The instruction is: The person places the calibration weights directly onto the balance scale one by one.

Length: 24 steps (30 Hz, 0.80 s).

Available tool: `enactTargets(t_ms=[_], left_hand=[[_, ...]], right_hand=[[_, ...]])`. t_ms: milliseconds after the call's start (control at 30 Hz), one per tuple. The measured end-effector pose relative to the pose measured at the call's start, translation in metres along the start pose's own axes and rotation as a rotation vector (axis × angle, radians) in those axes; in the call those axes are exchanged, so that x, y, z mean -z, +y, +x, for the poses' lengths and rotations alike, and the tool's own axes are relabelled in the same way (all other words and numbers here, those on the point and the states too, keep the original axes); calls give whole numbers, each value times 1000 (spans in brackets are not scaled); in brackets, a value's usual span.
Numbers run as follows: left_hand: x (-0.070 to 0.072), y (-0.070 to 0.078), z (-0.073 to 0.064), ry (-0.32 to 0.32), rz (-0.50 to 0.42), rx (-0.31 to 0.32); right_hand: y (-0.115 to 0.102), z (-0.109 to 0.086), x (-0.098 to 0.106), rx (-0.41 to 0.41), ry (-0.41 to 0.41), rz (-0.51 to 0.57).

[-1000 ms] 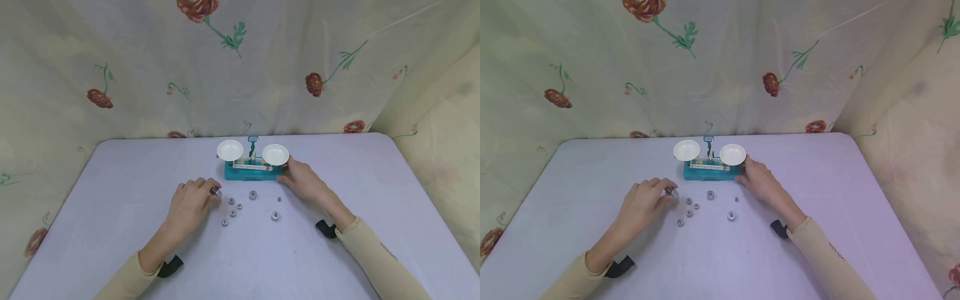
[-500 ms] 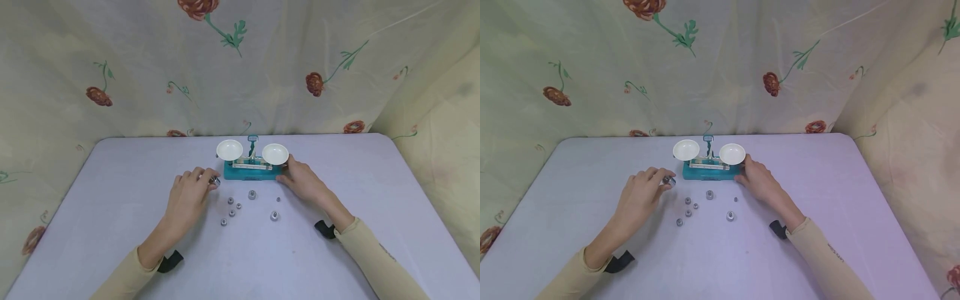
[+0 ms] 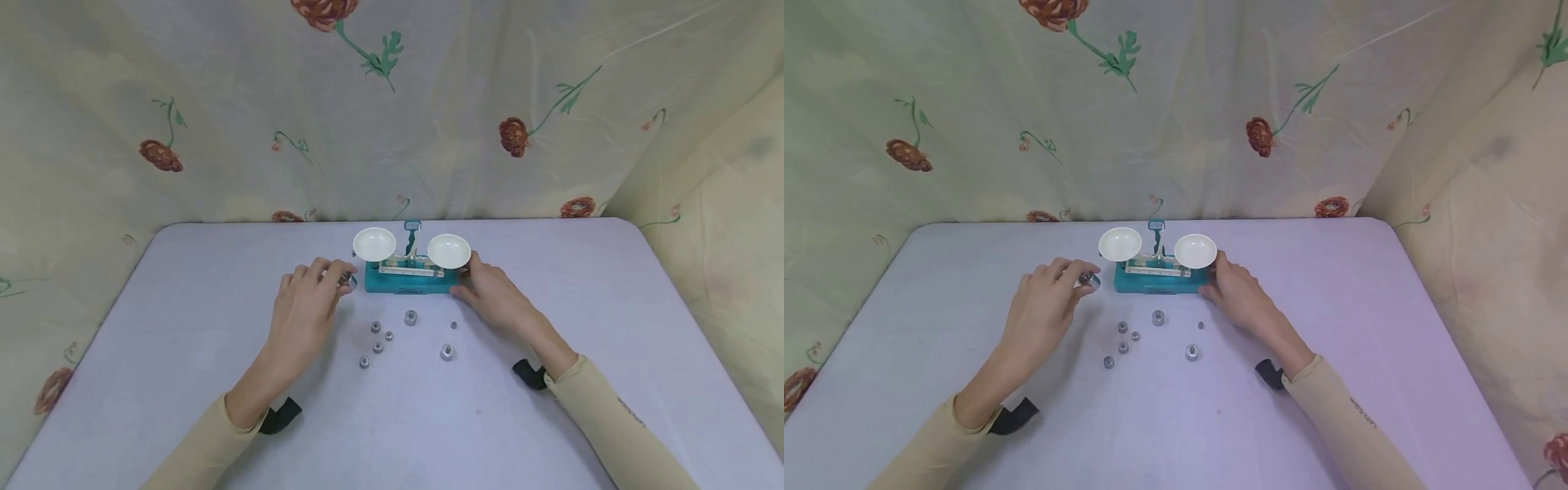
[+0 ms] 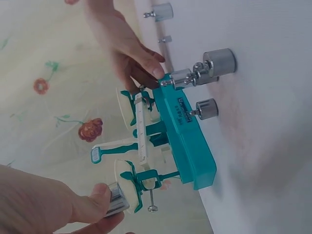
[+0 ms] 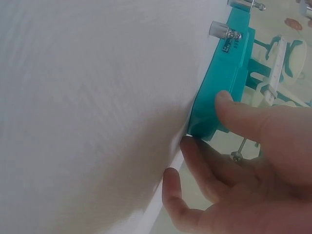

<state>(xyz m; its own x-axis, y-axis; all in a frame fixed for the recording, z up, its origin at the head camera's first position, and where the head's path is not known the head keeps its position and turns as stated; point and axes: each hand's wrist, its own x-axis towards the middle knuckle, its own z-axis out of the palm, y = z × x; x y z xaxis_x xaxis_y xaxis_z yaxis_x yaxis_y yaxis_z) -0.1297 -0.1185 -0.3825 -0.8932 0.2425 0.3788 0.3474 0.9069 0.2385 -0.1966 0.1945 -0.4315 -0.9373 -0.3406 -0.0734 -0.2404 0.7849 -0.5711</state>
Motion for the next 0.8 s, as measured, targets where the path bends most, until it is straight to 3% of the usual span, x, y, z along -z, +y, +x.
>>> enactTargets(t_ms=[233,467,800], left_hand=[[3,3,8,41,7,17],[1,4,18,39,2,57],[2,4,34,39,-5,50]], right_hand=[[-2,0,0,2,4,2],[-1,-1,-1,0,6,2],[-2,-1,0,16,5,0]])
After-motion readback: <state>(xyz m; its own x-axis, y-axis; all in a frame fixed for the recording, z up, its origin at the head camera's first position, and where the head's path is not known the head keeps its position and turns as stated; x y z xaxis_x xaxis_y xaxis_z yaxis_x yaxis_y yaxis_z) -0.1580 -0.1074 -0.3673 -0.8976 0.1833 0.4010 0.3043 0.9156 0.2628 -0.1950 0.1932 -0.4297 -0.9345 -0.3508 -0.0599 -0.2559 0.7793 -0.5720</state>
